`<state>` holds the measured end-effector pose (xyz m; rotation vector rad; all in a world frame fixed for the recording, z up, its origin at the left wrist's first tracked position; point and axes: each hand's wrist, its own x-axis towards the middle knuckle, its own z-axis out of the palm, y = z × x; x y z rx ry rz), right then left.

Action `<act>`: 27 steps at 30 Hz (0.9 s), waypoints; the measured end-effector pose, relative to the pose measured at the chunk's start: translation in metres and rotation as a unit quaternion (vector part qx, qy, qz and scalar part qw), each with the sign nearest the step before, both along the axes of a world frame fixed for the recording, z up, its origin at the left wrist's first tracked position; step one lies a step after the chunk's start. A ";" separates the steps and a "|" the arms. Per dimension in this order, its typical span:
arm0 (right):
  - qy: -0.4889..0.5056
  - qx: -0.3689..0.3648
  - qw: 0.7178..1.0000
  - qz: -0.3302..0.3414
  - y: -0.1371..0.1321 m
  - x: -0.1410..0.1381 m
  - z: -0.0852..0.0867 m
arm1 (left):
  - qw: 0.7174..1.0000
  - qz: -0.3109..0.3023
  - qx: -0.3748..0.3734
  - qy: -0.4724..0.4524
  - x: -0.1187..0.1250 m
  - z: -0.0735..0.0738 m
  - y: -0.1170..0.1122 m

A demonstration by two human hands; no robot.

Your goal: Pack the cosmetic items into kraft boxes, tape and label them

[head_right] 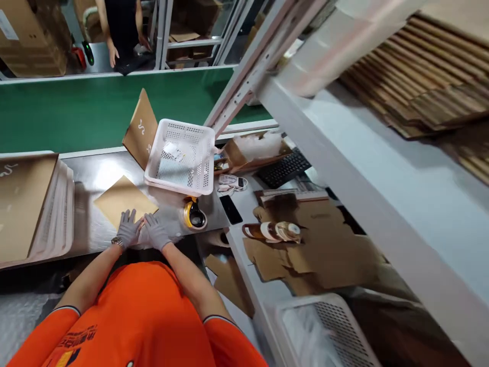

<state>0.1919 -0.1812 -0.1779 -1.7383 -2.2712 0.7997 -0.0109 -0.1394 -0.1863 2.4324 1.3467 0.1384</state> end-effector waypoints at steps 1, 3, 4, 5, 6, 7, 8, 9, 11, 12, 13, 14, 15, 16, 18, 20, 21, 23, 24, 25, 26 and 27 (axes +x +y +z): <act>-0.013 -0.008 1.000 -0.003 0.002 0.004 0.000 | 1.000 -0.022 -0.007 -0.004 -0.006 -0.002 0.000; -0.049 -0.028 0.998 -0.024 0.006 0.014 0.005 | 0.997 -0.070 -0.024 -0.005 -0.020 -0.004 0.000; -0.070 -0.037 0.996 -0.045 0.008 0.020 0.008 | 0.995 -0.089 -0.033 -0.001 -0.026 -0.004 0.000; -0.084 -0.047 0.993 -0.070 0.011 0.026 0.013 | 0.994 -0.102 -0.041 0.005 -0.033 -0.005 -0.001; -0.087 -0.058 0.990 -0.094 0.014 0.032 0.018 | 0.993 -0.109 -0.048 0.011 -0.039 -0.006 -0.003; -0.080 -0.066 0.988 -0.113 0.017 0.038 0.023 | 0.992 -0.111 -0.051 0.017 -0.045 -0.007 -0.004; -0.067 -0.072 0.987 -0.125 0.020 0.044 0.029 | 0.992 -0.109 -0.052 0.022 -0.051 -0.010 -0.006; -0.052 -0.077 0.987 -0.134 0.023 0.050 0.035 | 0.993 -0.107 -0.051 0.026 -0.057 -0.013 -0.007; -0.029 -0.070 0.988 -0.136 0.027 0.058 0.048 | 0.993 -0.106 -0.048 0.027 -0.069 -0.020 -0.008; -0.016 -0.059 0.990 -0.131 0.028 0.060 0.054 | 0.993 -0.107 -0.048 0.026 -0.074 -0.024 -0.008; 0.003 -0.044 0.992 -0.122 0.029 0.062 0.061 | 0.993 -0.108 -0.050 0.023 -0.079 -0.028 -0.007; 0.026 -0.028 0.993 -0.109 0.030 0.063 0.068 | 0.993 -0.106 -0.050 0.021 -0.082 -0.031 -0.006; 0.051 -0.010 0.994 -0.094 0.032 0.063 0.074 | 0.993 -0.101 -0.051 0.021 -0.084 -0.033 -0.005; 0.074 0.008 0.994 -0.079 0.036 0.065 0.081 | 0.994 -0.093 -0.049 0.023 -0.085 -0.034 -0.004; 0.105 0.044 0.991 -0.064 0.053 0.071 0.094 | 0.996 -0.065 -0.042 0.032 -0.083 -0.033 -0.003; 0.117 0.084 0.986 -0.080 0.086 0.087 0.108 | 0.998 -0.033 -0.035 0.045 -0.078 -0.032 -0.001; 0.115 0.101 0.983 -0.101 0.107 0.098 0.116 | 0.998 -0.015 -0.032 0.049 -0.074 -0.031 -0.001; 0.092 0.120 0.976 -0.157 0.157 0.127 0.131 | 0.998 0.021 -0.021 0.057 -0.067 -0.031 -0.003; 0.073 0.118 0.972 -0.187 0.183 0.142 0.138 | 0.997 0.042 -0.014 0.064 -0.064 -0.031 -0.005; 0.052 0.112 0.970 -0.211 0.207 0.157 0.145 | 0.995 0.064 -0.007 0.073 -0.060 -0.033 -0.007; 0.031 0.101 0.967 -0.230 0.229 0.170 0.150 | 0.993 0.086 0.000 0.083 -0.057 -0.035 -0.011; 0.010 0.089 0.967 -0.240 0.248 0.182 0.154 | 0.990 0.107 0.008 0.091 -0.053 -0.037 -0.015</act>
